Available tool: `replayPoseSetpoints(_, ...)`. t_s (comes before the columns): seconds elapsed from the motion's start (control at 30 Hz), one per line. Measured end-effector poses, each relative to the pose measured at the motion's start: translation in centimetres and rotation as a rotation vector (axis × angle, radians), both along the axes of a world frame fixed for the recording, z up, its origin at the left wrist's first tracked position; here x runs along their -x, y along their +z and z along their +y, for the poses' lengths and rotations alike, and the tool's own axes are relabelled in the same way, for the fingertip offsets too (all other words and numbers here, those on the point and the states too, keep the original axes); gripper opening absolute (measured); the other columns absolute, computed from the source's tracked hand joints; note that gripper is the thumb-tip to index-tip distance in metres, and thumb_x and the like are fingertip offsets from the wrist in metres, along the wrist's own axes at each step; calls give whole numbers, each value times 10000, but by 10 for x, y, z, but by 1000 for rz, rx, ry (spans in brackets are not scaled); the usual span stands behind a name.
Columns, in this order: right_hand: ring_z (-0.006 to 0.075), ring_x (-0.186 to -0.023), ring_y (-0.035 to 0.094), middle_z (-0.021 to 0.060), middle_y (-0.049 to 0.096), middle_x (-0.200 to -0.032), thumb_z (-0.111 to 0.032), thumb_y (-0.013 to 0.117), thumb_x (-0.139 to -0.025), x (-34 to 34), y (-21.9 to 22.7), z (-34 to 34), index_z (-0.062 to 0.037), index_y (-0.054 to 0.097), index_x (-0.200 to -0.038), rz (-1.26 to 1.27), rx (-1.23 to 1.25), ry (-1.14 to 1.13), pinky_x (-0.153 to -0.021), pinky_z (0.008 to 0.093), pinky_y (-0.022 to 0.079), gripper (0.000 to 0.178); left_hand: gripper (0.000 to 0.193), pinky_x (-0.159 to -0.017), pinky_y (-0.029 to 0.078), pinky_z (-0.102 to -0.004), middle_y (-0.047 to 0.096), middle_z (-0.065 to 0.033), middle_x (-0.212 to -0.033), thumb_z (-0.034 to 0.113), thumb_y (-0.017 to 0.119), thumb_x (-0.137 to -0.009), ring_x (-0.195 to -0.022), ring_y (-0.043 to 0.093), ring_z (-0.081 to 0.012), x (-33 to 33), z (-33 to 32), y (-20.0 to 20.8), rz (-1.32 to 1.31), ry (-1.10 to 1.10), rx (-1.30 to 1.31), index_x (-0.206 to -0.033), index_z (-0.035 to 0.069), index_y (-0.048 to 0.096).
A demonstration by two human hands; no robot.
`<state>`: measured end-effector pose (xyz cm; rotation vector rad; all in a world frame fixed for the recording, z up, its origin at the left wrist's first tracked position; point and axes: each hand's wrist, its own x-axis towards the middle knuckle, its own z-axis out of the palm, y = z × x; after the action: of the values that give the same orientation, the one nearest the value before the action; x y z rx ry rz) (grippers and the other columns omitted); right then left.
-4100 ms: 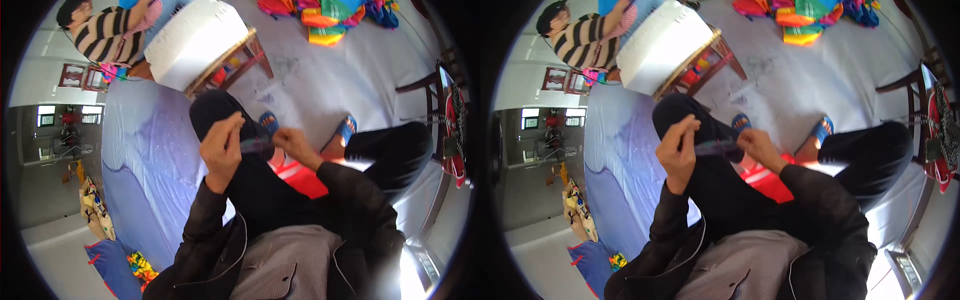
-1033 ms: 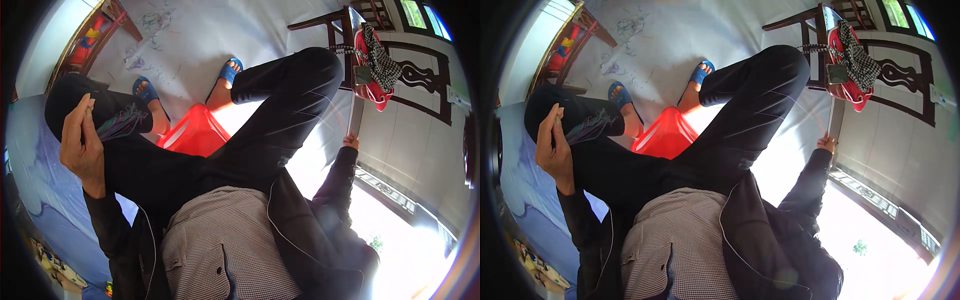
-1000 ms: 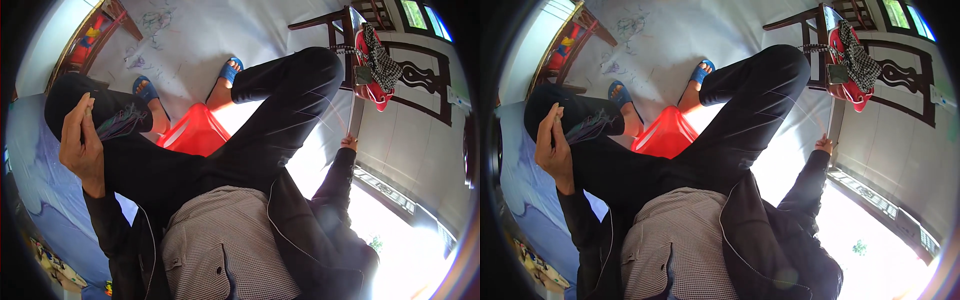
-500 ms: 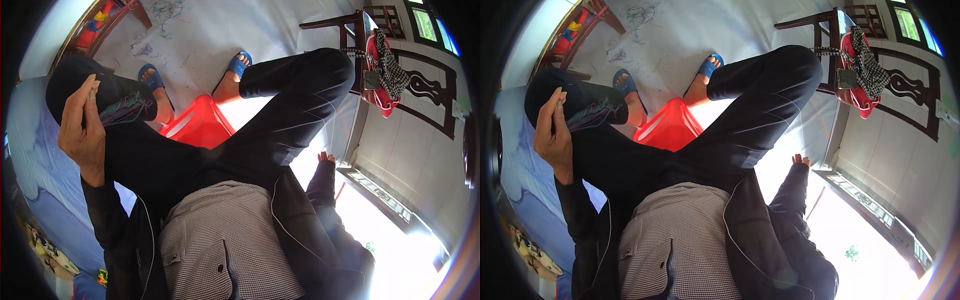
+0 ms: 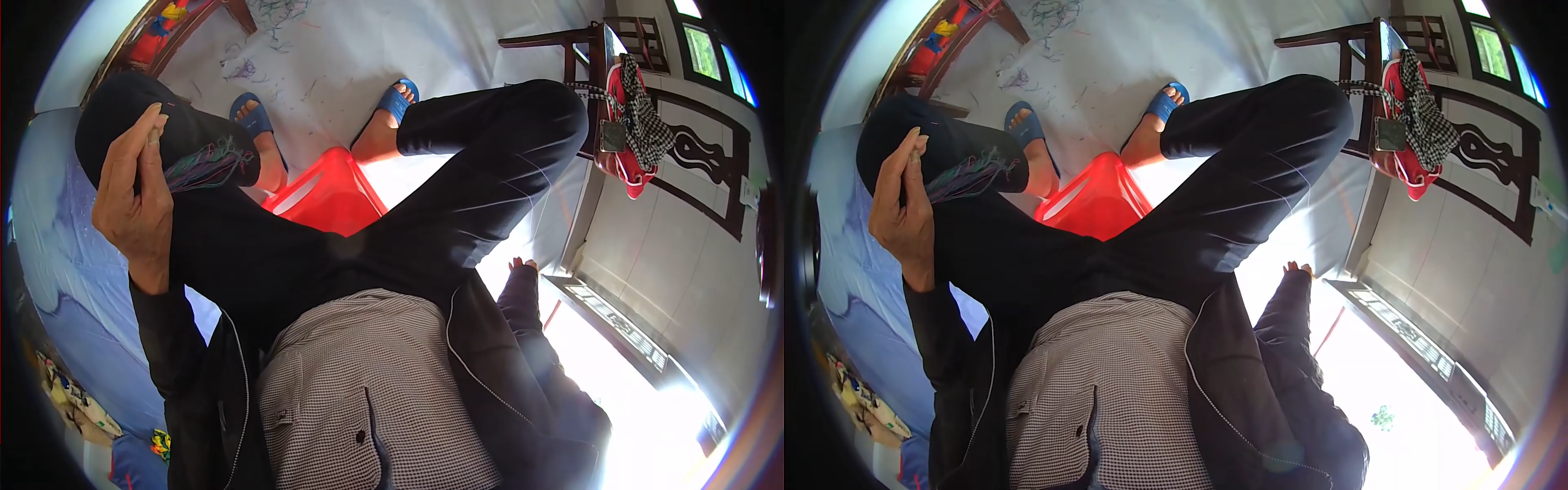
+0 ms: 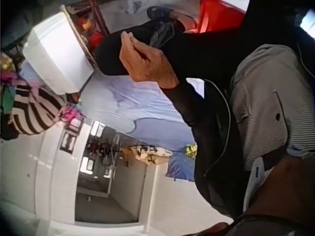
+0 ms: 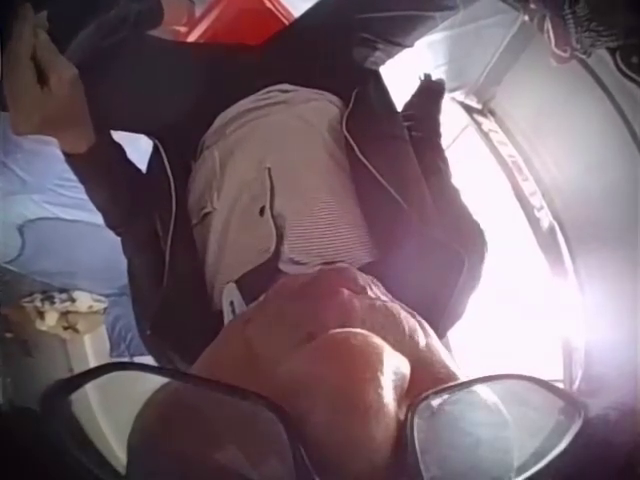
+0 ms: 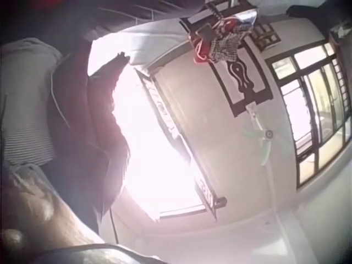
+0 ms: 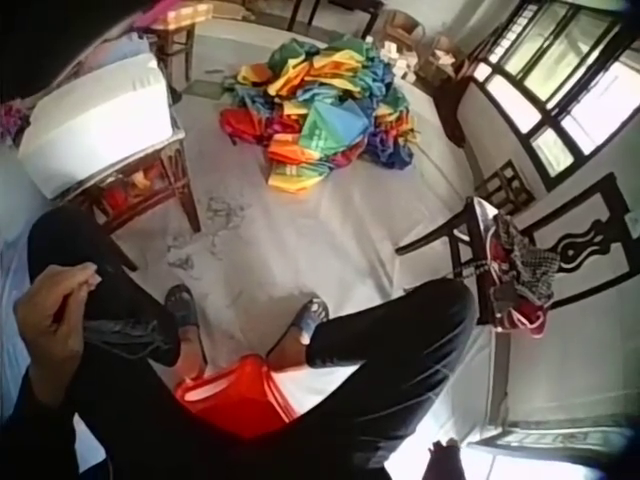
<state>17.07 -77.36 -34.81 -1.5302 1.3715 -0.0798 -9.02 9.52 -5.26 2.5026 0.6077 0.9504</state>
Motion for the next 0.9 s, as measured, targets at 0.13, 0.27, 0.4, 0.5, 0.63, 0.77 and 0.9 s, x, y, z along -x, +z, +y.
replayPoseSetpoints(0.13, 337, -833, 690, 132, 694, -965, -314, 464, -1051, -13, 24, -21, -127, 523, -1299, 24, 78, 32, -845, 620, 569, 316, 252, -848, 605, -287, 772, -134, -1086, -85, 647, -959, -989, 755, -199, 5, 3, -12, -26, 18, 31, -1173, -2, 750)
replayPoseSetpoints(0.27, 329, -826, 684, 130, 690, -954, -336, 461, -1052, 25, 7, 46, -123, 533, -1284, 132, 10, -66, -837, 616, 560, 323, 260, -866, 594, -287, 774, -137, -1082, -94, 633, -966, -992, 751, -196, -1, -5, -3, 18, 5, -23, -1189, -17, 744)
replayPoseSetpoints(0.4, 324, -768, 679, 128, 687, -917, -373, 492, -1047, 15, 24, 59, -115, 576, -1234, 312, 5, 131, -798, 615, 557, 330, 263, -877, 589, -288, 773, -140, -1086, -98, 629, -968, -996, 748, -196, 3, -4, 1, 26, 25, -8, -1195, -25, 741)
replayPoseSetpoints(0.5, 308, -704, 677, 106, 682, -825, -435, 506, -1044, -11, 35, 24, -98, 658, -1069, 177, 427, 159, -714, 556, 581, 371, 249, -863, 595, -285, 773, -134, -1086, -88, 642, -964, -990, 750, -194, -2, 1, -8, -11, 5, 30, -1178, -16, 749)
replayPoseSetpoints(0.63, 343, -714, 717, 123, 736, -780, -501, 549, -1017, -49, 106, -5, -98, 713, -837, 346, 1552, 943, -604, 496, 579, 472, 217, -831, 603, -278, 774, -121, -1073, -67, 672, -953, -966, 753, -191, -8, 2, -17, -37, -40, 40, -1138, -2, 765)
replayPoseSetpoints(0.77, 342, -842, 731, 129, 765, -972, -292, 607, -1028, -68, 183, 218, -104, 755, -1034, -448, 1479, 1039, -737, 455, 576, 240, 197, -821, 601, -284, 773, -121, -1054, -62, 693, -940, -939, 750, -197, 10, -9, 15, 89, -10, -80, -1117, -11, 763)
replayPoseSetpoints(0.9, 292, -853, 727, 107, 756, -961, 3, 698, -913, -19, 319, 420, -30, 762, -996, -930, 1305, 1391, -788, 370, 584, 109, 186, -817, 599, -292, 772, -126, -1040, -60, 708, -928, -925, 749, -212, -9, -10, 4, 31, -66, -47, -1103, -21, 758)
